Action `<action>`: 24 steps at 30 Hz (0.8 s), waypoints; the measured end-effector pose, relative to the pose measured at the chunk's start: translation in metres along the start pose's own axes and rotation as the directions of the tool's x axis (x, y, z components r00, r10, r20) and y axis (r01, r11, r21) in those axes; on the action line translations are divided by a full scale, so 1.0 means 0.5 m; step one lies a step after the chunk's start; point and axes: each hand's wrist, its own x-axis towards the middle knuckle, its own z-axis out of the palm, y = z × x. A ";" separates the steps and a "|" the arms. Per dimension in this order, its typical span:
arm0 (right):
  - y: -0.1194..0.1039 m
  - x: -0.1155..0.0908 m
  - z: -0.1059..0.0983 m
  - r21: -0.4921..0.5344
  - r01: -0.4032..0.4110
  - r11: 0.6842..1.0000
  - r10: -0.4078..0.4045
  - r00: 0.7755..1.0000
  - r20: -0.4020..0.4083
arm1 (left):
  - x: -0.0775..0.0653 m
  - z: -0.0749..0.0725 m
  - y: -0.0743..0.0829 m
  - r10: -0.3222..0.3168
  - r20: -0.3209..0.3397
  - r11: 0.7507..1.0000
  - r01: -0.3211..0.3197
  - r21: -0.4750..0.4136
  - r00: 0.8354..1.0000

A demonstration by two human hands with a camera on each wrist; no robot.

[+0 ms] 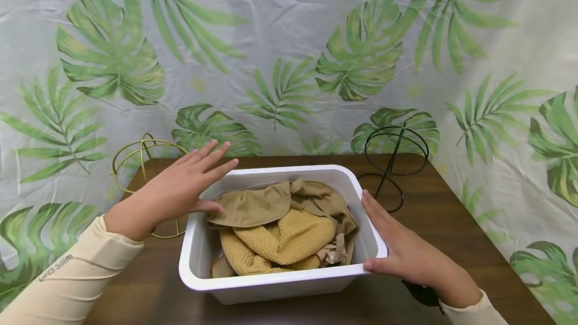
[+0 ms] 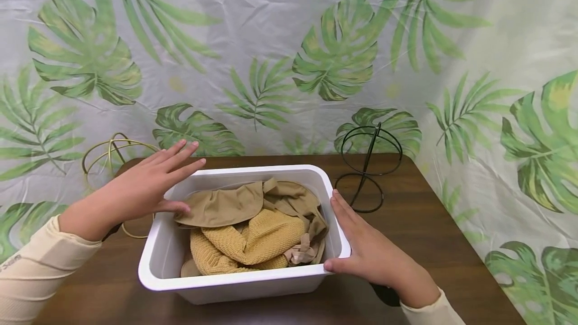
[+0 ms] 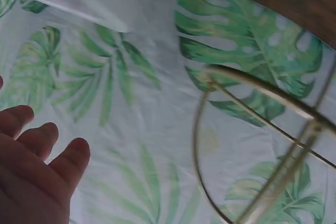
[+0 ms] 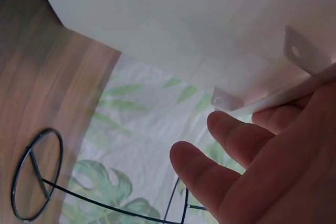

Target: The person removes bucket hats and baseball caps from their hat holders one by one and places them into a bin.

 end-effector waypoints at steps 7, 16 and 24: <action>0.003 -0.007 0.000 0.000 0.000 1.000 0.000 1.000 0.000 | 0.012 0.022 0.001 -0.033 0.089 0.998 0.027 0.061 0.996; 0.005 -0.008 0.001 -0.014 0.010 1.000 -0.010 1.000 -0.013 | 0.040 0.035 0.020 -0.028 0.153 0.991 0.008 0.130 0.988; 0.019 -0.016 -0.004 0.065 0.026 0.998 -0.025 1.000 -0.017 | -0.048 -0.001 0.014 -0.212 -0.114 0.954 0.180 -0.238 0.971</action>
